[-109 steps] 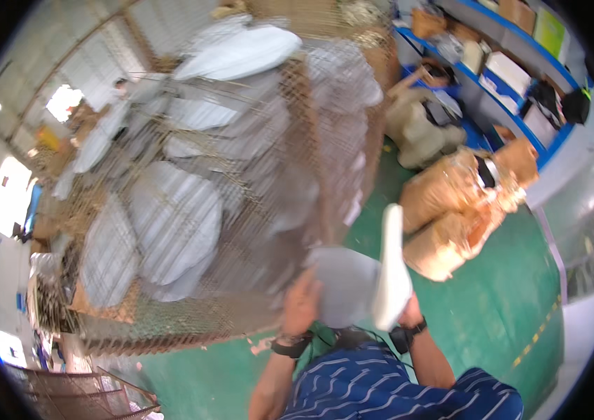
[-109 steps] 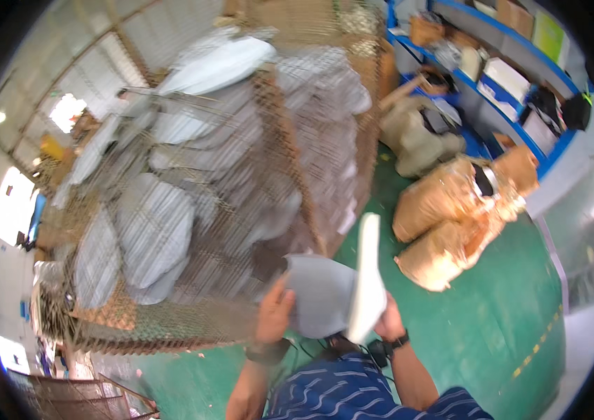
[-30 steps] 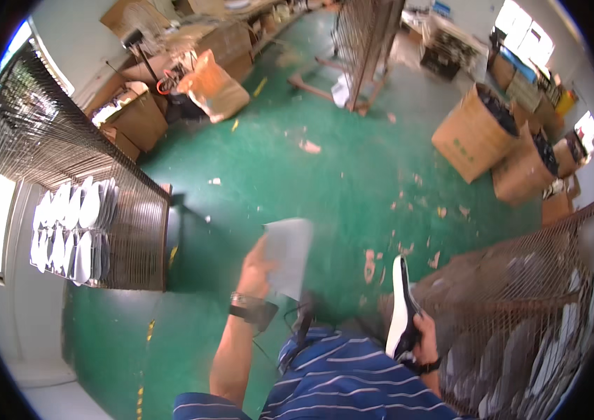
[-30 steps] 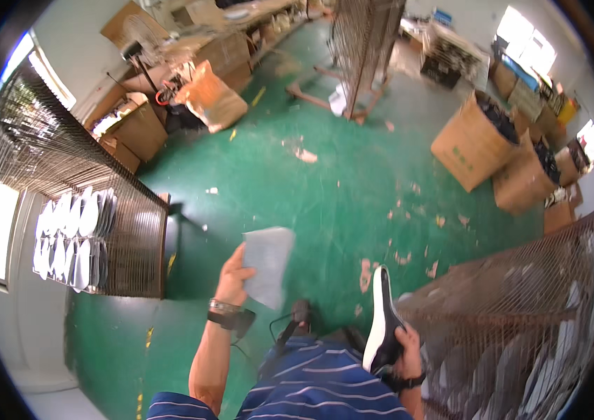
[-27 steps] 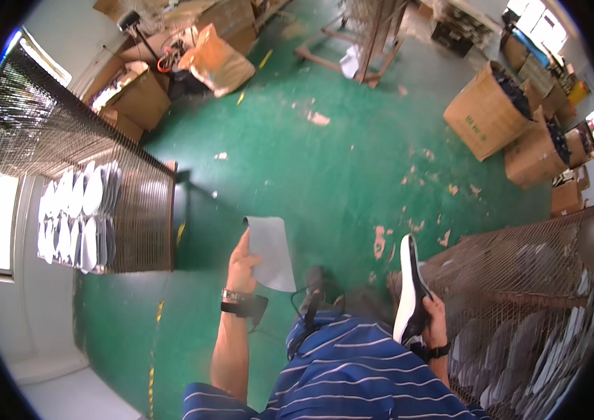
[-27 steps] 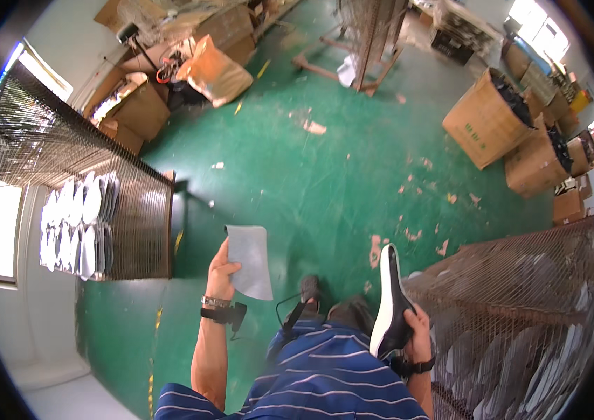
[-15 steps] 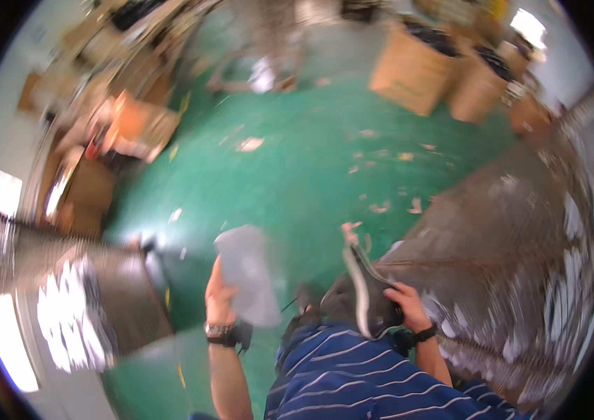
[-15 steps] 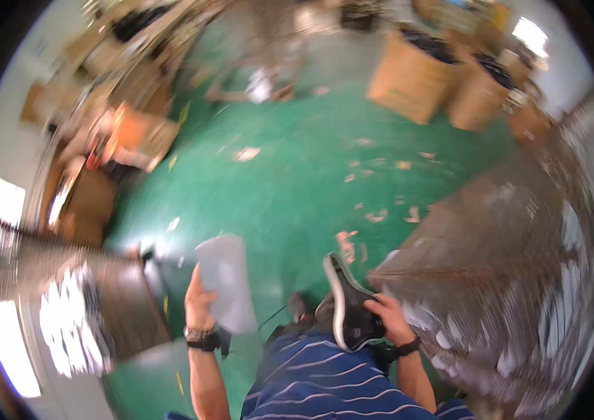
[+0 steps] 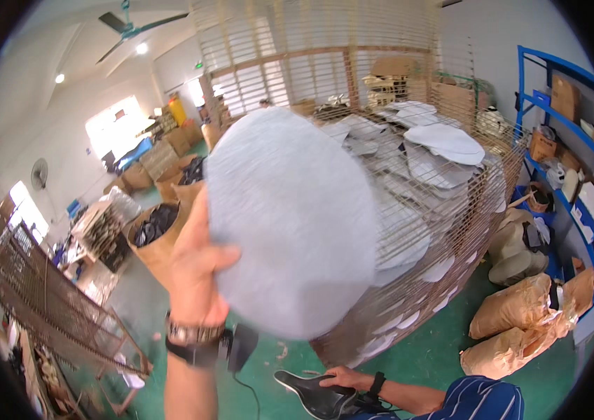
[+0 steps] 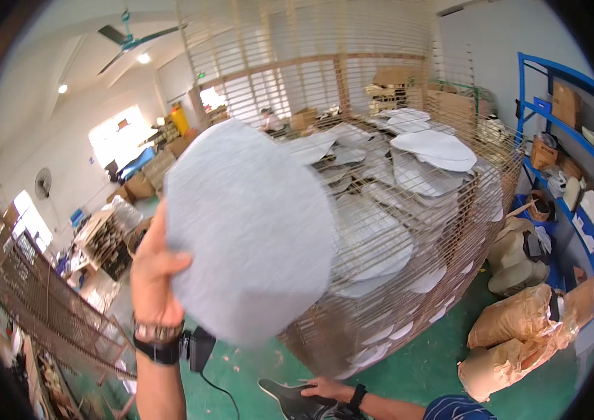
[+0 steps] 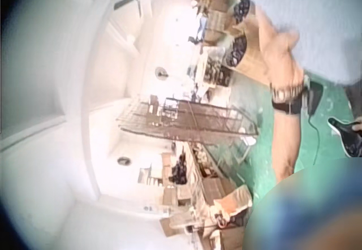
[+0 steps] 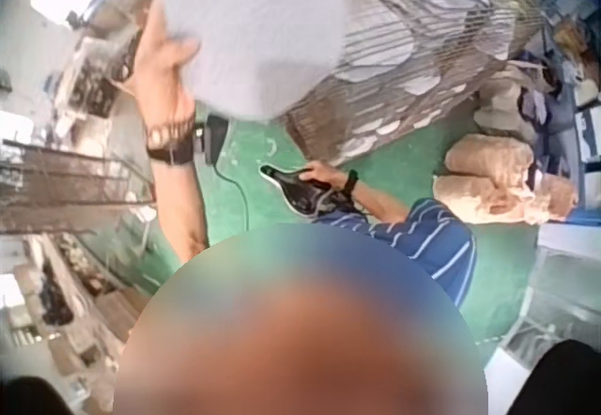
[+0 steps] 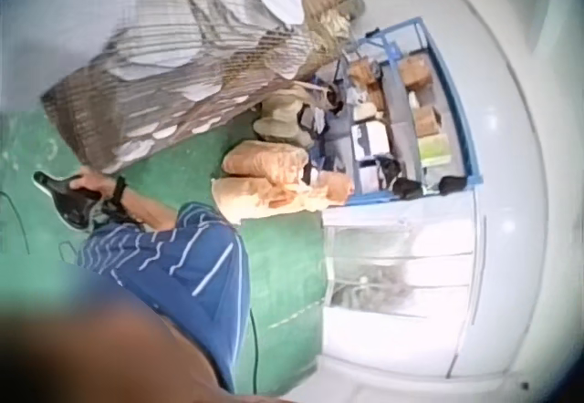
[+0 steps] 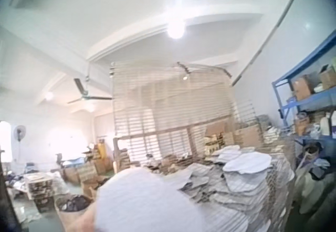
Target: Gathering and preparing bicycle saddle components for assembly.
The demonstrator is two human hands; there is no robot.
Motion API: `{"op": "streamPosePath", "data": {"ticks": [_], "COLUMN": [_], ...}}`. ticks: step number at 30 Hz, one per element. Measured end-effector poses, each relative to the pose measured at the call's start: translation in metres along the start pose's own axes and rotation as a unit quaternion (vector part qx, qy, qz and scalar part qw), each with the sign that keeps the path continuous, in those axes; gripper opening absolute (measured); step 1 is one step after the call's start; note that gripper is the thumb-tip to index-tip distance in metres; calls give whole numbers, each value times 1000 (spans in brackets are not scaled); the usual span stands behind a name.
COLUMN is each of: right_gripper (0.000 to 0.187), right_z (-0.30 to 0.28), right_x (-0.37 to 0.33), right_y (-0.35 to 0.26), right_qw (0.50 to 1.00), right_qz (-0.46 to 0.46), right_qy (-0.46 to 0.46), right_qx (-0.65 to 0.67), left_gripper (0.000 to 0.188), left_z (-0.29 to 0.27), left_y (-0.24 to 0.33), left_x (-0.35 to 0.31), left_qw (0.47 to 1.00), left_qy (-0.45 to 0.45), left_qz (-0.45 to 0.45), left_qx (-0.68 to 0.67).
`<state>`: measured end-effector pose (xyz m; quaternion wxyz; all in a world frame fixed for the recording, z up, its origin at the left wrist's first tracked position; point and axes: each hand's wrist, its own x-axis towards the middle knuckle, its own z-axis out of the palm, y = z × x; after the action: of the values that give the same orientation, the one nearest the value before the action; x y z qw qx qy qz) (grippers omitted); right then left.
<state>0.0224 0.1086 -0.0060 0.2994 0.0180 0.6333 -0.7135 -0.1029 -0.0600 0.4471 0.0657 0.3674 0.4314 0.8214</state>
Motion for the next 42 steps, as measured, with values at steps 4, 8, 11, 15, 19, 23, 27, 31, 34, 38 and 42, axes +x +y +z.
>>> {"op": "streamPosePath", "data": {"ticks": [4,8,11,15,19,23,27,31,34,38,42], "right_gripper": [43,51,54,53,56,60,63,60,53,36,32], "right_z": [-39,-62,-64,-54,-43,-20,3,46,100,212,367], "right_x": [9,19,18,20,27,34,64,109,139,178,248], "right_y": [17,44,55,46,17,-10,-21,-28,-56,-109,-138], "right_qw": [998,999,999,1000,998,998,984,985,963,977,966], "right_qz": [57,-23,-30,6,42,28,8,-35,-71,-138,-139], "right_qy": [20,32,12,2,-12,5,23,71,106,47,-36], "right_qx": [-31,-6,22,-3,-42,-58,-177,-157,-238,-152,-214], "left_gripper": [80,84,87,93,96,87,73,68,71,85,92], "left_z": [-16,-50,-64,-62,-55,-65,-108,-195,-273,-335,-356], "left_y": [-56,-77,-77,-77,-78,-64,-40,-31,-44,-35,18], "left_x": [97,114,114,116,109,86,30,-95,-223,-398,-510], "left_qw": [989,954,943,913,882,907,932,932,898,803,832], "left_qy": [-45,-57,-62,-95,-123,-42,3,125,278,453,506], "left_qz": [-130,-248,-269,-258,-213,-139,-33,-102,-177,-283,-222], "left_qx": [62,160,184,302,403,395,361,325,290,265,55]}}
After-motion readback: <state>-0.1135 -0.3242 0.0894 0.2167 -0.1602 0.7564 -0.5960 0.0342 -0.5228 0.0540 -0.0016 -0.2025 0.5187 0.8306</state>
